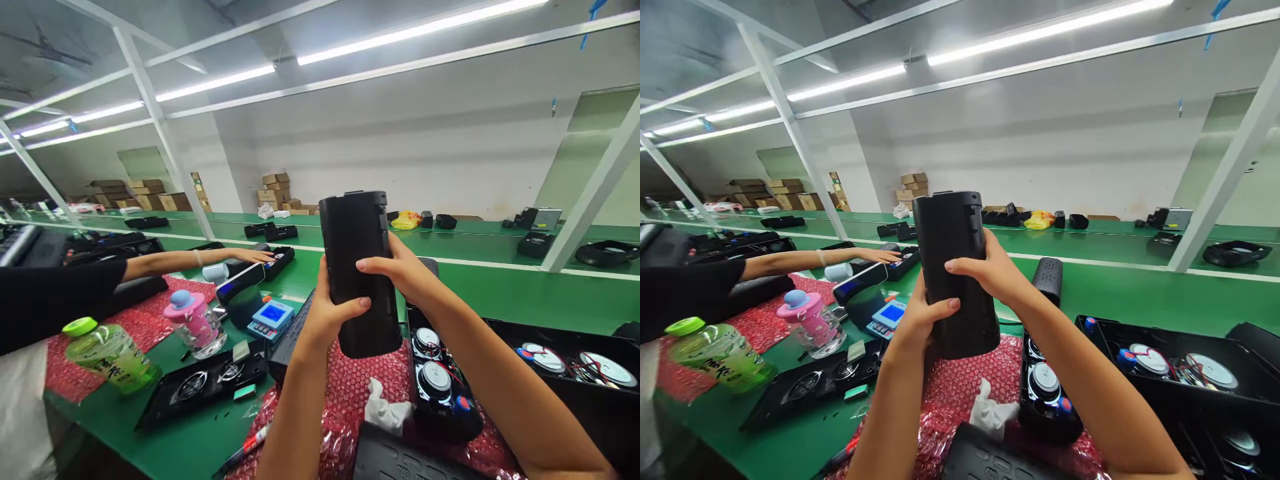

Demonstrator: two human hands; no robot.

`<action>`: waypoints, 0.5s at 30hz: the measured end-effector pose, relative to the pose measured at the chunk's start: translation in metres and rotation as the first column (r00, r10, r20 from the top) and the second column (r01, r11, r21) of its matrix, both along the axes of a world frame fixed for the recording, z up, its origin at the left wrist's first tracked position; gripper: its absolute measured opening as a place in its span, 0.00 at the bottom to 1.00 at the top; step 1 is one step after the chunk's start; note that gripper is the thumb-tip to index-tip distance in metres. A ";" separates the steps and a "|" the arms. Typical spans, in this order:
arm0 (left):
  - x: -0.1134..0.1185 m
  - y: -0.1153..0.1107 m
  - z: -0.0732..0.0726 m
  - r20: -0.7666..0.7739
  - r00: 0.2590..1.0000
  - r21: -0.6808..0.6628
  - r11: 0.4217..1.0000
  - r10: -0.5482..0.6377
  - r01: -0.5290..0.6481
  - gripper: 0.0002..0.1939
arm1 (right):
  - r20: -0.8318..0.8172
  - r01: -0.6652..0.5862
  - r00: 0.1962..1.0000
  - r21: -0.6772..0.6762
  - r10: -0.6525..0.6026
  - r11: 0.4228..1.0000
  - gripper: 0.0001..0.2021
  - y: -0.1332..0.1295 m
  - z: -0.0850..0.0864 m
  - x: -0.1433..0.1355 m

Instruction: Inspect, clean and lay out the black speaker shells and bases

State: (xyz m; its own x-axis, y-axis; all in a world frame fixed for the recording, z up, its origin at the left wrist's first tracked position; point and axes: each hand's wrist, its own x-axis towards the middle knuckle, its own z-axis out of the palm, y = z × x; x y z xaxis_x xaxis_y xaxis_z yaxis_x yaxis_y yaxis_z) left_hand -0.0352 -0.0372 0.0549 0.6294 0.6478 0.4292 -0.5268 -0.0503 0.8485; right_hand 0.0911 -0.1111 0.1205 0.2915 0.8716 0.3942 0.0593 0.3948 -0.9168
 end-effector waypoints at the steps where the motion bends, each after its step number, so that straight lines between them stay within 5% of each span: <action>1: -0.004 0.006 0.000 0.011 1.000 -0.016 1.000 0.019 -0.018 0.50 | 0.028 -0.006 1.000 0.002 0.006 1.000 0.34 0.010 0.003 -0.003; 8: -0.030 0.035 0.003 -0.020 0.984 -0.065 0.982 0.178 -0.179 0.45 | 0.036 -0.123 0.992 -0.049 0.125 0.991 0.32 0.067 -0.002 -0.022; 15: -0.020 0.033 -0.002 -0.009 0.987 -0.103 0.981 0.162 -0.162 0.44 | 0.052 -0.119 0.991 -0.066 0.122 0.991 0.28 0.066 -0.012 -0.007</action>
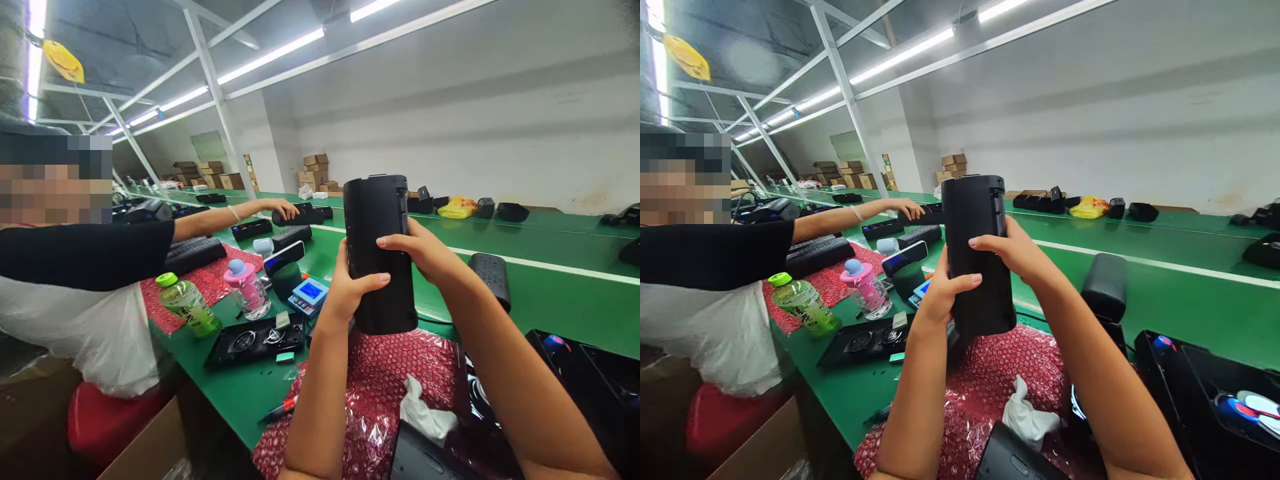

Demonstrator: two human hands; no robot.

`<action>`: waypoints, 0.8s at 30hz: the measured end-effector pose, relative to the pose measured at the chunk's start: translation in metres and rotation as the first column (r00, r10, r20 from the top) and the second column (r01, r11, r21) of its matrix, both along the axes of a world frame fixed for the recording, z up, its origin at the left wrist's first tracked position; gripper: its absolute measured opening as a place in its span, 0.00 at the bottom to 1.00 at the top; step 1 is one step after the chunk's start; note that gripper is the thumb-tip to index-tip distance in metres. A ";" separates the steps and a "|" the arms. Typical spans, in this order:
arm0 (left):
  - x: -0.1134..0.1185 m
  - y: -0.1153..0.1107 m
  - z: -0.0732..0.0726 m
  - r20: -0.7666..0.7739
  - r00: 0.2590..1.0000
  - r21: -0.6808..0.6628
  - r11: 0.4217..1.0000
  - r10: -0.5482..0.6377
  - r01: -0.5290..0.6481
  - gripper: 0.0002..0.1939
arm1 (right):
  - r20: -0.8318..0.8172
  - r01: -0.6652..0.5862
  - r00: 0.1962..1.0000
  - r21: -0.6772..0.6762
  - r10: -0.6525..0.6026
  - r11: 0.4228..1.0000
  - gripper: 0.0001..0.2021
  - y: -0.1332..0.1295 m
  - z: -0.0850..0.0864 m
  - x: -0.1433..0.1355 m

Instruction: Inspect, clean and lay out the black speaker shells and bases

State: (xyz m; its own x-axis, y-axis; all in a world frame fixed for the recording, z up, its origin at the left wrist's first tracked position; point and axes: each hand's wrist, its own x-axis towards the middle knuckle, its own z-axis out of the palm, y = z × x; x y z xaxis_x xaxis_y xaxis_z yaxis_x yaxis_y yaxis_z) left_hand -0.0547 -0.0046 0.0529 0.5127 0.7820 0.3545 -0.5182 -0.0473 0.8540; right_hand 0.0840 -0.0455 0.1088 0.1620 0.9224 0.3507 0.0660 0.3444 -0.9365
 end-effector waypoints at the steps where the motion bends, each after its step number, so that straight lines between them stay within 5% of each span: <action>1: 0.004 -0.001 -0.001 0.006 1.000 -0.008 1.000 -0.018 0.018 0.43 | 0.014 0.029 0.999 0.004 -0.029 1.000 0.28 -0.002 -0.001 0.004; 8: 0.024 -0.012 -0.005 0.058 0.992 -0.144 0.983 -0.110 0.118 0.41 | 0.140 0.239 0.959 0.067 -0.247 0.969 0.33 -0.002 0.000 0.016; 24: 0.011 -0.030 0.005 0.223 0.975 -0.057 0.998 0.007 0.006 0.40 | 0.138 0.057 0.987 0.203 -0.086 0.978 0.32 -0.025 0.014 -0.008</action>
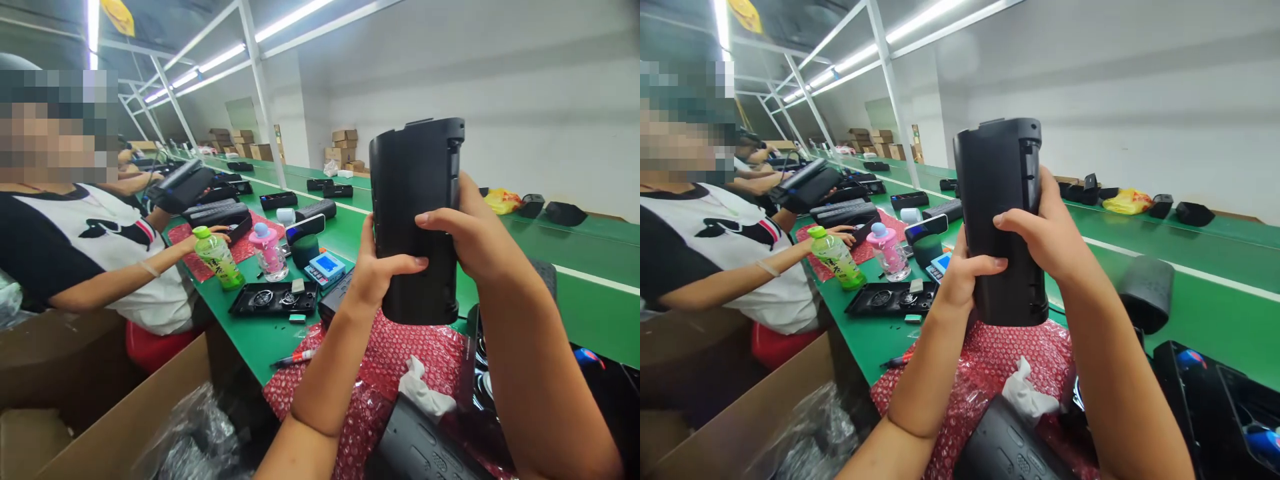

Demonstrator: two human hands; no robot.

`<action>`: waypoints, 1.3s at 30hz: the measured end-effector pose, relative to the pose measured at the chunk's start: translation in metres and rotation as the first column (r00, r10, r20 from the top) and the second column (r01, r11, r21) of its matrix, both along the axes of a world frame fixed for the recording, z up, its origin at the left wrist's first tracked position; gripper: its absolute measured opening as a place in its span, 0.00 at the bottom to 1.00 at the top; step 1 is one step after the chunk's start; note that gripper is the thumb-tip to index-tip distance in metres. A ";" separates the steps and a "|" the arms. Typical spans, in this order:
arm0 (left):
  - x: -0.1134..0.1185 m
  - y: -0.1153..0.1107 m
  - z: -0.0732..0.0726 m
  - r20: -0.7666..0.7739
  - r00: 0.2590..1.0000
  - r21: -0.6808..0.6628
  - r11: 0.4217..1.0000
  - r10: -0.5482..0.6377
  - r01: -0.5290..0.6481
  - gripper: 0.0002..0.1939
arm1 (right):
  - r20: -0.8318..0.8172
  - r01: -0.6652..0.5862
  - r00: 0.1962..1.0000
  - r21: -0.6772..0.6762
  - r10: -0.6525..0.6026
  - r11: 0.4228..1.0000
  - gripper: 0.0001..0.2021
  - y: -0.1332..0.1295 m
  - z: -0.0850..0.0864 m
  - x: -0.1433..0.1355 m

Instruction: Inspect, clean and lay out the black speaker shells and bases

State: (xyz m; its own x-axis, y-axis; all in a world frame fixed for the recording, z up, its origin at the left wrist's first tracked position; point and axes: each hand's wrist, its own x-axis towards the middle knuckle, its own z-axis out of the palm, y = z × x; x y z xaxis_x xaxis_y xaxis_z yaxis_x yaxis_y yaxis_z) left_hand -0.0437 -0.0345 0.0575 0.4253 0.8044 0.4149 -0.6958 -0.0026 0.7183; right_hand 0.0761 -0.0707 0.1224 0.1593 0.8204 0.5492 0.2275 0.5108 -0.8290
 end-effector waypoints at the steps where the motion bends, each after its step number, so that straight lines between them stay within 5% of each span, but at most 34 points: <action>1: 0.000 -0.002 0.001 0.006 1.000 0.009 1.000 -0.002 0.002 0.39 | 0.008 -0.008 1.000 0.005 0.008 1.000 0.31 -0.004 0.002 -0.002; 17: -0.011 -0.004 0.006 0.009 1.000 0.121 0.993 -0.008 0.007 0.42 | -0.034 -0.053 0.998 0.075 0.056 0.996 0.30 -0.015 0.006 -0.017; 27: -0.014 -0.013 0.009 0.005 0.997 0.081 0.994 0.077 -0.077 0.40 | -0.087 -0.083 0.992 0.064 0.088 0.995 0.30 -0.011 0.003 -0.015; 39: -0.016 -0.019 0.013 0.021 0.999 0.001 0.999 0.037 -0.037 0.44 | -0.103 -0.088 0.990 0.110 0.100 0.990 0.28 -0.014 0.001 -0.015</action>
State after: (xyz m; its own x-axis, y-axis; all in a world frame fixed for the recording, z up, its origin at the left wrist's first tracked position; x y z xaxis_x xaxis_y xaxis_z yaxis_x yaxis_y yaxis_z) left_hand -0.0596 -0.0530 0.0709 0.3861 0.8189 0.4246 -0.7102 -0.0299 0.7034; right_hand 0.0615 -0.0843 0.1234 0.1472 0.7736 0.6163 0.0861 0.6107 -0.7872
